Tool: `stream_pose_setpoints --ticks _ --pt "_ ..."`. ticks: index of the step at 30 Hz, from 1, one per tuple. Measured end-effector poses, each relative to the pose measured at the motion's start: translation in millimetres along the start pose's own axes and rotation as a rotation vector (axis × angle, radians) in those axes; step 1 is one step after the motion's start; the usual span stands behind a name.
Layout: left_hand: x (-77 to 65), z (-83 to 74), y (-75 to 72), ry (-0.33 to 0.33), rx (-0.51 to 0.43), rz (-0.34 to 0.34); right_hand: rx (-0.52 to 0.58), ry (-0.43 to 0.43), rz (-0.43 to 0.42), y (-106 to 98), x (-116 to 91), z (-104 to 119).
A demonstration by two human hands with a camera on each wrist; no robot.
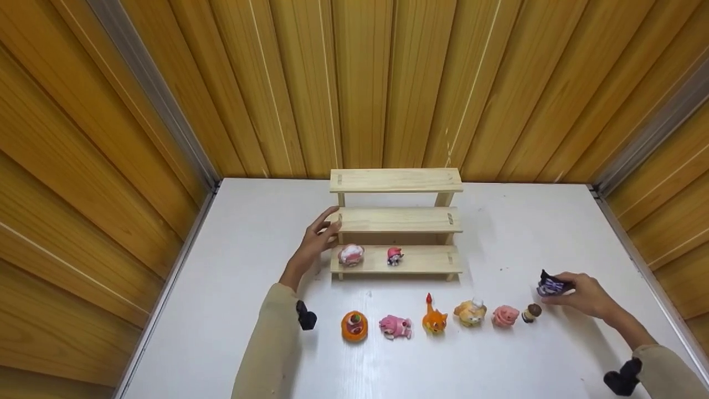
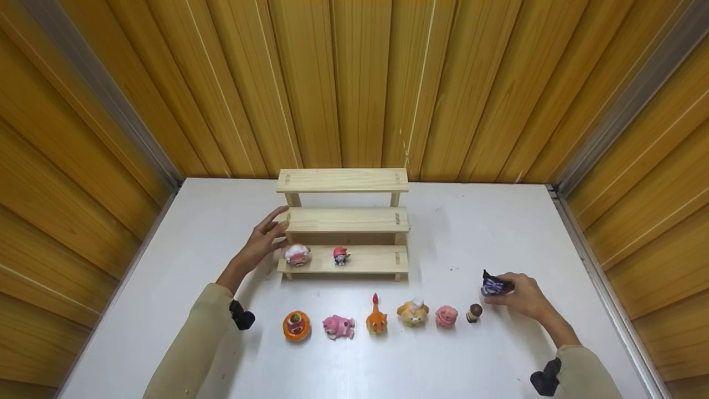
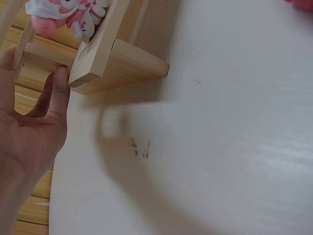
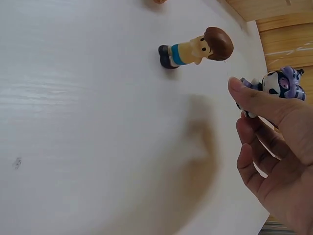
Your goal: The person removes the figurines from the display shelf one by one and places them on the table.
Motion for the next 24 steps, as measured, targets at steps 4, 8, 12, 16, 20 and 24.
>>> stream_pose_setpoints --ticks 4,8,12,16,20,24 --pt "-0.2 2.1 3.0 -0.001 -0.012 0.007 0.032 -0.048 -0.022 0 -14 -5" --pt "-0.4 2.1 1.5 -0.009 -0.004 -0.004 0.059 -0.117 -0.041 2 -21 -5" --pt "-0.8 1.0 -4.7 -0.016 0.004 -0.037 0.074 -0.24 -0.051 5 -22 -1" --pt "-1.6 1.5 -6.7 -0.027 0.009 -0.043 0.063 -0.284 -0.055 10 -26 -1" --pt "-1.7 2.0 -3.5 -0.029 0.003 -0.03 0.049 -0.259 -0.063 13 -32 -6" --pt "-1.6 0.8 0.2 -0.02 0.001 -0.025 0.052 -0.202 -0.07 16 -38 -11"
Point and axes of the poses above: each hand's wrist, its own x-axis towards the middle knuckle, its own y-axis out of the palm, z = x × y, the point moved 9 cm from there along x, towards the middle knuckle, and after that the axes turned 7 degrees about x, right-handed, at the moved point
